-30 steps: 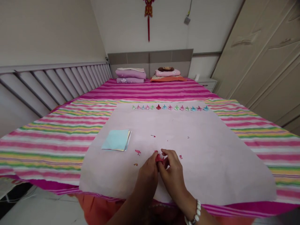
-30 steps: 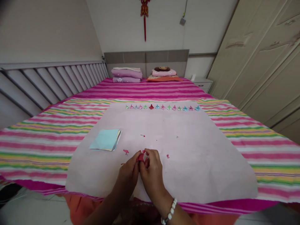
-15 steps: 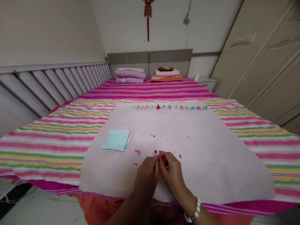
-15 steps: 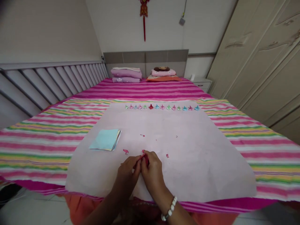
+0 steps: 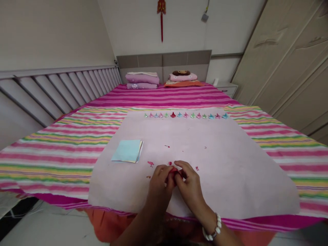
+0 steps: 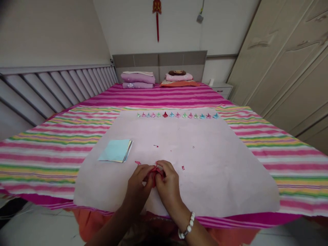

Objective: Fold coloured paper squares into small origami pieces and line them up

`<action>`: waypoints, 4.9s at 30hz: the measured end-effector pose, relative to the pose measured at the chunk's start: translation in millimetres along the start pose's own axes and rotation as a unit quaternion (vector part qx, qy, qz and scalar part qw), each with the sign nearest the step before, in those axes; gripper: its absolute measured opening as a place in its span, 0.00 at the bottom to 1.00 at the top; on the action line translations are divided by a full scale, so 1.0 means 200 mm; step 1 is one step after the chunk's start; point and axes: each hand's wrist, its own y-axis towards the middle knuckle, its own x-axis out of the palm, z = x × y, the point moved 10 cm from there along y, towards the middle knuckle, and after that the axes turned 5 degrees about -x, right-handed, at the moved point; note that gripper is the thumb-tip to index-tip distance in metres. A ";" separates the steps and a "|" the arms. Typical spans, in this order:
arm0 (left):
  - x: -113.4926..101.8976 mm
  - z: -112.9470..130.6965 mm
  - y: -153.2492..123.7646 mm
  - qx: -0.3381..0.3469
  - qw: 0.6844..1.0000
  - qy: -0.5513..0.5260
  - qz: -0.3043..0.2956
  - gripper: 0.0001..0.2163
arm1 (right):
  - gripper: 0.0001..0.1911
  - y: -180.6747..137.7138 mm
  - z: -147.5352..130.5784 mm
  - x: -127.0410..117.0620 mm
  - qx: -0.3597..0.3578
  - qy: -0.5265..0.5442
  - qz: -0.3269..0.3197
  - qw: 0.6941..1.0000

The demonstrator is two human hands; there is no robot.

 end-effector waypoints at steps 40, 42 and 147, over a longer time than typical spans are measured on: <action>0.05 -0.12 0.04 -0.262 0.892 -0.337 -0.151 0.10 | 0.14 -0.09 0.10 0.18 0.235 0.314 -0.176 0.903; 0.07 -0.11 0.03 -0.264 0.876 -0.368 -0.168 0.11 | 0.15 -0.11 0.10 0.20 0.237 0.304 -0.199 0.901; 0.03 -0.18 -0.04 -0.306 0.881 -0.319 -0.166 0.15 | 0.13 -0.07 0.09 0.11 0.248 0.327 -0.128 0.903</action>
